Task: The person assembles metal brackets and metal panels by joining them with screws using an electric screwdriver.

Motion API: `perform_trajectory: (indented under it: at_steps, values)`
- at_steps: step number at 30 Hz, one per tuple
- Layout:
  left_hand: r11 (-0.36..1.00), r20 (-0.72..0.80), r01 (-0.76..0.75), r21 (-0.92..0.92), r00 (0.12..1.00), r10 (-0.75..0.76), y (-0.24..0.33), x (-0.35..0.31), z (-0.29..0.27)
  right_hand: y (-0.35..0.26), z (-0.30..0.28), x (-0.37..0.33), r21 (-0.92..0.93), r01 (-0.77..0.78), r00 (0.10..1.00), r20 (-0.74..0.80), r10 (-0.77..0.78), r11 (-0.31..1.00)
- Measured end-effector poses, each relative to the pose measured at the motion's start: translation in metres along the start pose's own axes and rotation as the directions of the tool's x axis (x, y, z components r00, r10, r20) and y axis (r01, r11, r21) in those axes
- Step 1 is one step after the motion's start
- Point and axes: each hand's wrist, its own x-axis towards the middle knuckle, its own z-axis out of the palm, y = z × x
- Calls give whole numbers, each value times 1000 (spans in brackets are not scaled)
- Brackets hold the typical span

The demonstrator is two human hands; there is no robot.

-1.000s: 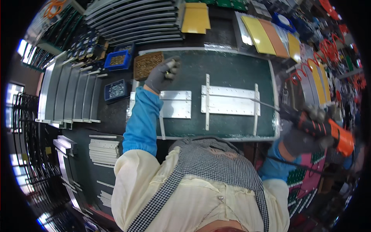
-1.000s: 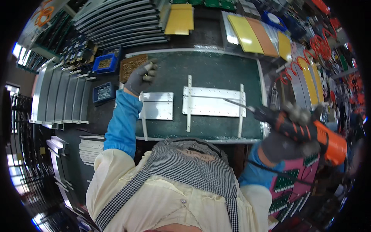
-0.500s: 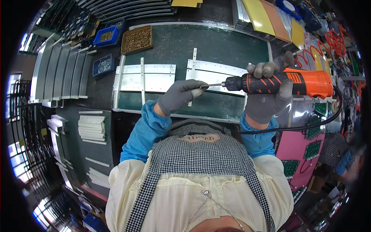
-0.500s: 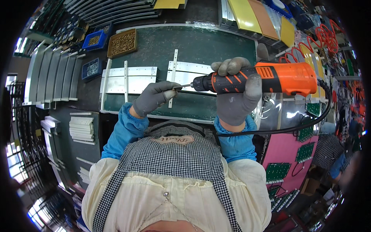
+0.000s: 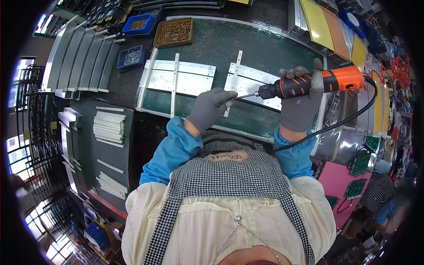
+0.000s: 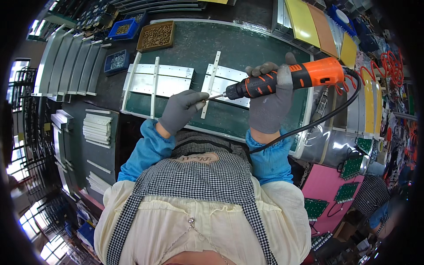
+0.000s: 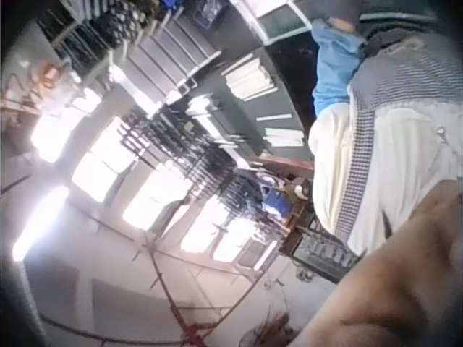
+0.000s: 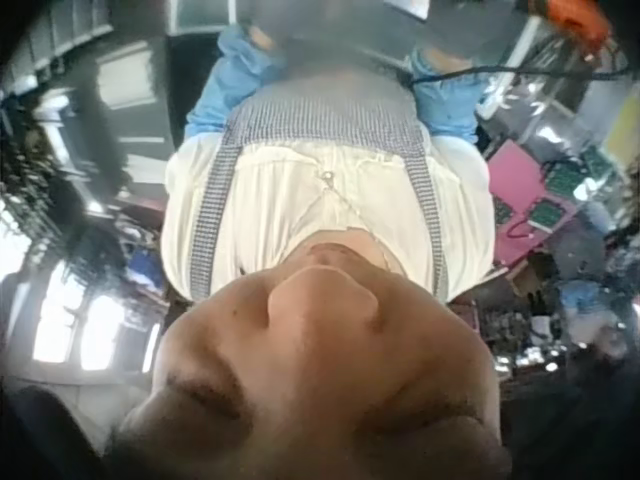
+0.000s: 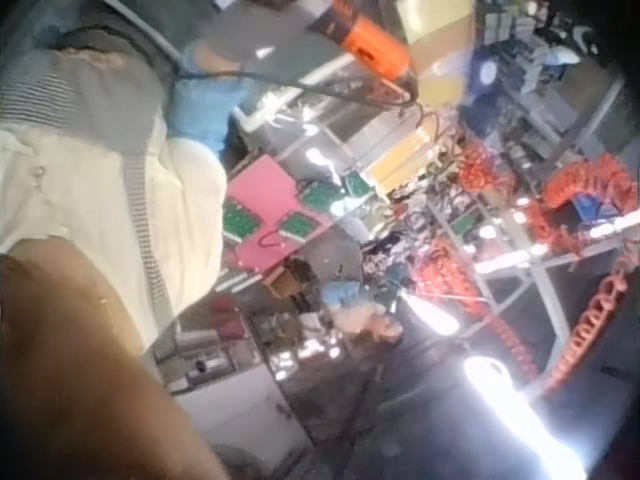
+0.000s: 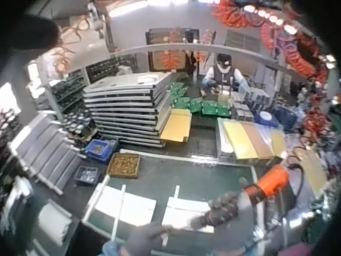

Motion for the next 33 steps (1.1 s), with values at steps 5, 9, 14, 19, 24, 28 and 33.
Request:
perform_trajectory:
  at_steps: [5, 9, 14, 19, 24, 28, 33]
  values:
    - [932, -86, 301, -201, 943, -323, -50, -21, -32, 37, 26, -13, 50, 21, 999, -28, -20, 999]
    - [805, -132, 331, -493, 886, -445, -145, -62, -113, 81, 81, -28, 6, 121, 992, -19, -121, 993]
    - [701, -228, 565, -436, 684, -693, -279, -106, -199, 153, 167, -39, -43, 214, 973, 98, -209, 976]
    - [770, 178, 634, -74, 768, -615, -270, -82, -202, 201, 228, -50, -93, 251, 945, 240, -223, 963]
    - [652, 272, 585, -483, 808, -523, -291, -92, -197, 227, 261, -40, -117, 290, 926, 286, -247, 950]
    - [433, 389, 554, -711, 823, -414, -304, -104, -203, 257, 272, -23, -174, 264, 944, 248, -217, 949]
    - [457, 325, 452, -766, 886, -331, -316, -115, -196, 302, 284, -17, -329, 193, 970, 203, -131, 924]
